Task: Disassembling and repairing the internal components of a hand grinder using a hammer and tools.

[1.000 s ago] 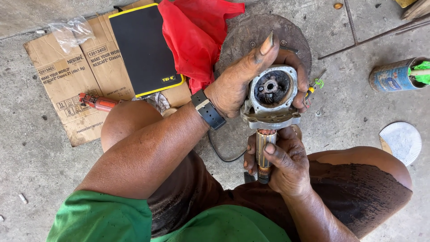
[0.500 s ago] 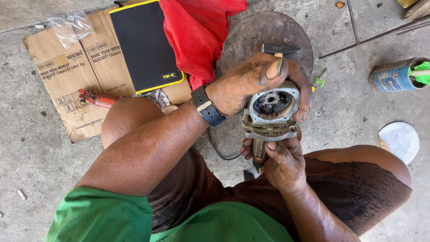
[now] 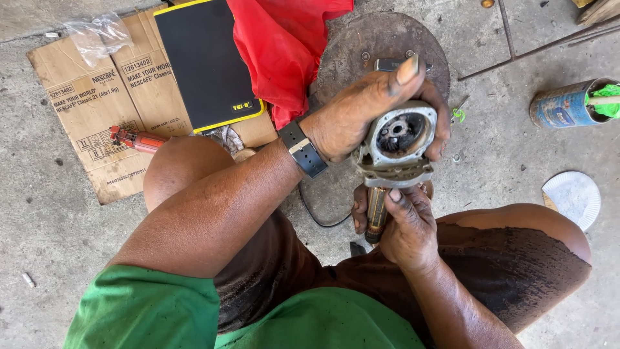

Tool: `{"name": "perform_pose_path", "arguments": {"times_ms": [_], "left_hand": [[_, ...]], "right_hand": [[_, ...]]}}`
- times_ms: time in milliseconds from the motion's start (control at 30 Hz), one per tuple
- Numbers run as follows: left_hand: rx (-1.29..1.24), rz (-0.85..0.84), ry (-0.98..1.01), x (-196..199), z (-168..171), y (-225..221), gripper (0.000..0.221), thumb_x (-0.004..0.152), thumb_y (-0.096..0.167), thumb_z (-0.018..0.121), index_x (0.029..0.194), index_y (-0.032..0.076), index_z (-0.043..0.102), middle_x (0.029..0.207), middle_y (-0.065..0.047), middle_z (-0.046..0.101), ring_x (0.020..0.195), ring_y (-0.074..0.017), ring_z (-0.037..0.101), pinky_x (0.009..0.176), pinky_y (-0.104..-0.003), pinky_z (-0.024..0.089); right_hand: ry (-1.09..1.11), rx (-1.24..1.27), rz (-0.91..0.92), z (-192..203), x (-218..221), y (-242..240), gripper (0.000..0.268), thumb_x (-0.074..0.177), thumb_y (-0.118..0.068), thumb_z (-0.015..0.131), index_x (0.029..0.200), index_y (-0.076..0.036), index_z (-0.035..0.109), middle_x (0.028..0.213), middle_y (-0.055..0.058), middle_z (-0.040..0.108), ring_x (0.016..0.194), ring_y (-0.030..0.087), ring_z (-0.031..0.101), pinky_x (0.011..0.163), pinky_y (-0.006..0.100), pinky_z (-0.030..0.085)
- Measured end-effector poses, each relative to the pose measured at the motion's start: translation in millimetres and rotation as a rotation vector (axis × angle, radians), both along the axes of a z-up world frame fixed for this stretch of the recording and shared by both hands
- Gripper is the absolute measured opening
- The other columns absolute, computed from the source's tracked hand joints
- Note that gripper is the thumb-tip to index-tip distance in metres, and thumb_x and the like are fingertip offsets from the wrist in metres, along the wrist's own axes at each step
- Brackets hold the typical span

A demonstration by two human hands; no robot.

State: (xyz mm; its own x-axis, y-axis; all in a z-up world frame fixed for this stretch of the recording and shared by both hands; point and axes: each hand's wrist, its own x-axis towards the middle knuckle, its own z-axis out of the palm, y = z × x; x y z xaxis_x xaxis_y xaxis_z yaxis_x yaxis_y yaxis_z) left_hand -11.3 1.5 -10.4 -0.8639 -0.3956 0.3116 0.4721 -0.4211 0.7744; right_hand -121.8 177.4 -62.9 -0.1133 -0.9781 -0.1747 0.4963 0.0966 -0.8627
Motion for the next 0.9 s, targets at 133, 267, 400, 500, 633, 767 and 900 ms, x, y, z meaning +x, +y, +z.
{"name": "perform_pose_path", "arguments": {"times_ms": [133, 267, 400, 500, 633, 767, 900], "left_hand": [[0.212, 0.028, -0.087, -7, -5, -2, 0.068, 0.091, 0.069, 0.05, 0.096, 0.006, 0.074, 0.086, -0.019, 0.076, 0.073, -0.0234, 0.074, 0.062, -0.033, 0.061], [0.419, 0.054, -0.191, -12, -7, -3, 0.07, 0.082, 0.072, 0.052, 0.088, 0.005, 0.075, 0.08, -0.018, 0.076, 0.065, -0.0278, 0.074, 0.055, -0.035, 0.059], [0.497, 0.233, -0.53, -17, 3, -2, 0.078, 0.072, 0.074, 0.047, 0.087, 0.003, 0.075, 0.075, -0.021, 0.076, 0.065, -0.0283, 0.076, 0.054, -0.035, 0.059], [0.555, 0.225, -0.598, -23, -7, -2, 0.079, 0.068, 0.076, 0.046, 0.092, 0.004, 0.069, 0.075, -0.019, 0.074, 0.057, -0.0283, 0.072, 0.031, -0.035, 0.045], [0.497, 0.345, -0.626, -25, -15, -1, 0.068, 0.073, 0.07, 0.052, 0.098, 0.008, 0.065, 0.074, -0.007, 0.067, 0.056, -0.0209, 0.066, 0.049, -0.033, 0.053], [0.542, 0.317, -0.763, -27, -14, 0, 0.073, 0.066, 0.072, 0.054, 0.096, 0.007, 0.07, 0.073, -0.003, 0.065, 0.055, -0.0162, 0.062, 0.038, -0.032, 0.044], [0.579, 0.372, -0.801, -30, -11, 3, 0.082, 0.059, 0.069, 0.056, 0.114, 0.009, 0.068, 0.1, -0.006, 0.071, 0.063, -0.0151, 0.06, 0.039, -0.03, 0.044]], "right_hand": [[-0.034, 0.066, 0.022, 12, 2, -7, 0.055, 0.097, -0.044, 0.068, 0.12, 0.005, 0.067, 0.072, 0.018, 0.057, 0.044, 0.024, 0.051, 0.04, 0.03, 0.043], [-0.134, 0.061, 0.089, 14, -4, -9, 0.057, 0.102, -0.046, 0.064, 0.128, 0.004, 0.065, 0.075, 0.015, 0.057, 0.041, 0.022, 0.05, 0.036, 0.029, 0.045], [-0.193, 0.114, 0.077, 19, -6, -10, 0.059, 0.103, -0.043, 0.062, 0.138, 0.004, 0.06, 0.073, 0.014, 0.057, 0.039, 0.021, 0.052, 0.033, 0.031, 0.046], [-0.31, 0.171, 0.075, 19, -8, -11, 0.059, 0.103, -0.042, 0.058, 0.14, 0.004, 0.057, 0.073, 0.014, 0.054, 0.038, 0.022, 0.048, 0.033, 0.034, 0.045], [-0.32, 0.162, 0.095, 24, -13, -13, 0.058, 0.105, -0.043, 0.056, 0.135, 0.006, 0.057, 0.069, 0.013, 0.056, 0.04, 0.021, 0.051, 0.035, 0.034, 0.046], [-0.388, 0.192, 0.091, 19, -18, -13, 0.06, 0.105, -0.044, 0.055, 0.137, 0.006, 0.055, 0.069, 0.016, 0.057, 0.041, 0.025, 0.054, 0.039, 0.037, 0.05], [-0.374, 0.218, 0.083, 17, -22, -13, 0.061, 0.104, -0.047, 0.055, 0.136, 0.004, 0.057, 0.069, 0.016, 0.057, 0.04, 0.026, 0.052, 0.039, 0.037, 0.049]]}}
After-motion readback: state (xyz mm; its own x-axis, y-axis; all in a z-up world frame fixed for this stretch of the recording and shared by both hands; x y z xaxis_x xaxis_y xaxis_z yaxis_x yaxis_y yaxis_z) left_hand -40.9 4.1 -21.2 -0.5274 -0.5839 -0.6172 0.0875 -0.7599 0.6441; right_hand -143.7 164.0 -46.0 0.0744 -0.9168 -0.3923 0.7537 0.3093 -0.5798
